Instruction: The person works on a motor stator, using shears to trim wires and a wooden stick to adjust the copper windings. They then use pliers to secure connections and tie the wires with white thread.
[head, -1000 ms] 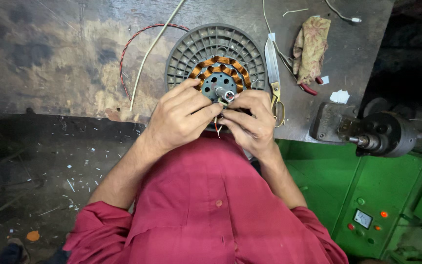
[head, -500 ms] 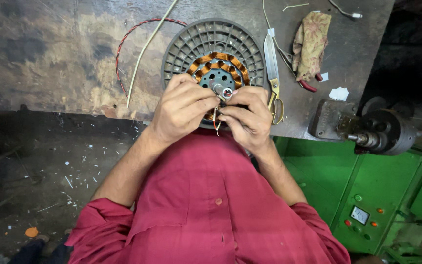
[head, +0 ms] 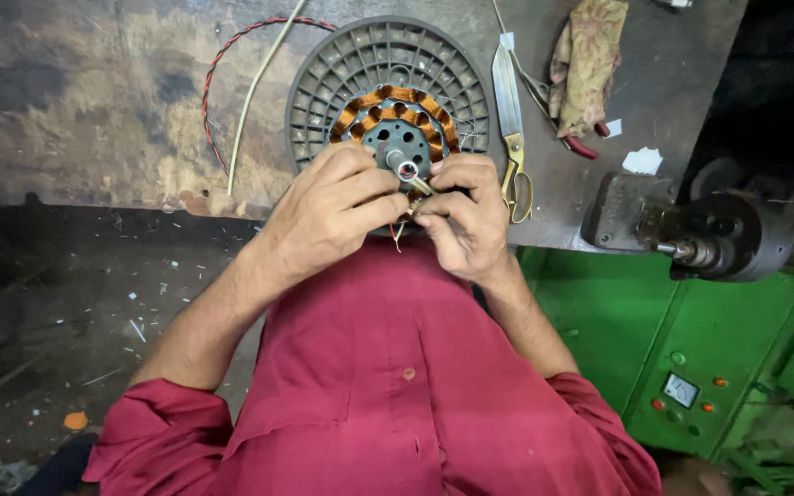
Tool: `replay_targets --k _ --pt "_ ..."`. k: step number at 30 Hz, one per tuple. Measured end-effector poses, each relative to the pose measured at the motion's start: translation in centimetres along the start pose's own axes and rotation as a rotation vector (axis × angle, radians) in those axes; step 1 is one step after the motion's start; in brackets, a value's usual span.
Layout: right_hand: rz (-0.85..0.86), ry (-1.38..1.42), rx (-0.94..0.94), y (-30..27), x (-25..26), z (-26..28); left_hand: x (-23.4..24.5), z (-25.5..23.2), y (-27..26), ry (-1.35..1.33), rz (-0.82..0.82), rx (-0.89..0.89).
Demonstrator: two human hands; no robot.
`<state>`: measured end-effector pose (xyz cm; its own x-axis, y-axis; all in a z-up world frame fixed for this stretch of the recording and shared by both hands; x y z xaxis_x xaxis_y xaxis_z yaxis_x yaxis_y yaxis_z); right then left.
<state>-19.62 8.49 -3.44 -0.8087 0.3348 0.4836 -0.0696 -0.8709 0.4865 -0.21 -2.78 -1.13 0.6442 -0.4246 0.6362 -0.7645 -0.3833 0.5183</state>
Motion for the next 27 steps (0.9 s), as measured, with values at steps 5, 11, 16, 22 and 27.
replay_targets --k 5,11,16,22,27 --pt "-0.003 -0.001 0.005 0.1 0.2 -0.1 -0.5 -0.5 0.1 -0.037 0.013 0.064" --pt "0.057 -0.029 -0.012 0.7 0.8 0.3 -0.6 -0.5 0.1 -0.034 0.017 0.127" --pt "0.142 -0.067 -0.024 1.3 1.2 0.6 -0.6 -0.2 -0.3 0.065 0.041 0.078" --pt "0.153 -0.069 -0.051 1.4 1.2 0.7 -0.9 0.3 -0.7 0.012 0.003 0.12" --pt "0.177 -0.024 -0.119 1.4 1.1 0.8 -0.8 0.3 -1.0 -0.086 -0.057 0.176"
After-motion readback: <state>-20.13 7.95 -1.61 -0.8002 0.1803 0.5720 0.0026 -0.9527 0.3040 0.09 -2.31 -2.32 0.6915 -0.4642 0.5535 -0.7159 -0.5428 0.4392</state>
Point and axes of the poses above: each hand's wrist, its own y-axis towards the middle knuckle, its own x-axis out of the back of the hand, z = x × y, the point moved 1 cm from there along y, towards the middle knuckle, and after that the axes turned 2 degrees about -z, right-handed, at the moved point
